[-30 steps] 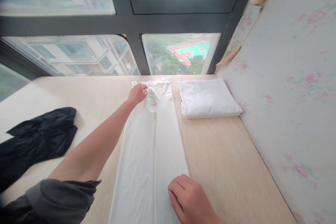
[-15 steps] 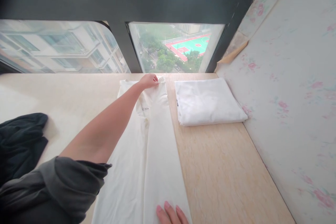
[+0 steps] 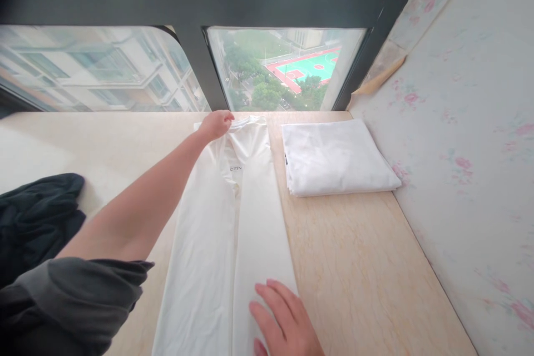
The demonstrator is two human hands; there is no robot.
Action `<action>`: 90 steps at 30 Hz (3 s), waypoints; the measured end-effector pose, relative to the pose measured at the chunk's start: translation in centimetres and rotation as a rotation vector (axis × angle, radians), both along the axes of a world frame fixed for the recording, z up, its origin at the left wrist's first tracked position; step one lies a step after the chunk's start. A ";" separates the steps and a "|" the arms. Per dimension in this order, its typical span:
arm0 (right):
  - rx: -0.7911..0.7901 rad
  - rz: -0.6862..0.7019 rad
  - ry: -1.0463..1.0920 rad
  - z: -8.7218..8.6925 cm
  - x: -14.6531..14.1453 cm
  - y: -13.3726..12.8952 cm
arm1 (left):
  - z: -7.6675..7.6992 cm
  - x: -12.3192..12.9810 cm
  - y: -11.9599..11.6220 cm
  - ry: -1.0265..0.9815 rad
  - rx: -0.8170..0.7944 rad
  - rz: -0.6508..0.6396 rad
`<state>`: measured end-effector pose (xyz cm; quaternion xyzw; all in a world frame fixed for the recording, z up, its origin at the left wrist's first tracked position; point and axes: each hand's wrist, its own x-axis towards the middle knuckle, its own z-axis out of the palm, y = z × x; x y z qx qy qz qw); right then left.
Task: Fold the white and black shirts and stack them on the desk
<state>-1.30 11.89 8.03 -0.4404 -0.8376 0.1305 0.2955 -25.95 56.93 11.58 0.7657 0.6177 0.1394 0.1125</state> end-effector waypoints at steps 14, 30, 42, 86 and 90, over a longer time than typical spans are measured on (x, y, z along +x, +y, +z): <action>-0.308 -0.153 -0.049 4.3 -7.0 21.2 | 1.5 -4.8 0.3 0.136 -0.247 -0.293; -0.235 -0.212 -0.300 2.4 -8.8 23.9 | 1.9 -4.2 -1.6 0.309 -0.061 -0.236; -0.023 -0.038 -0.195 1.4 -2.9 13.5 | 0.7 -2.1 -25.8 0.263 0.128 -0.251; 0.050 0.243 -0.365 0.9 4.2 -14.0 | -3.1 -2.4 -62.9 -0.088 0.416 -0.312; 0.074 0.308 -0.205 1.1 5.2 -14.3 | -2.9 -3.7 -64.1 -0.101 0.406 -0.408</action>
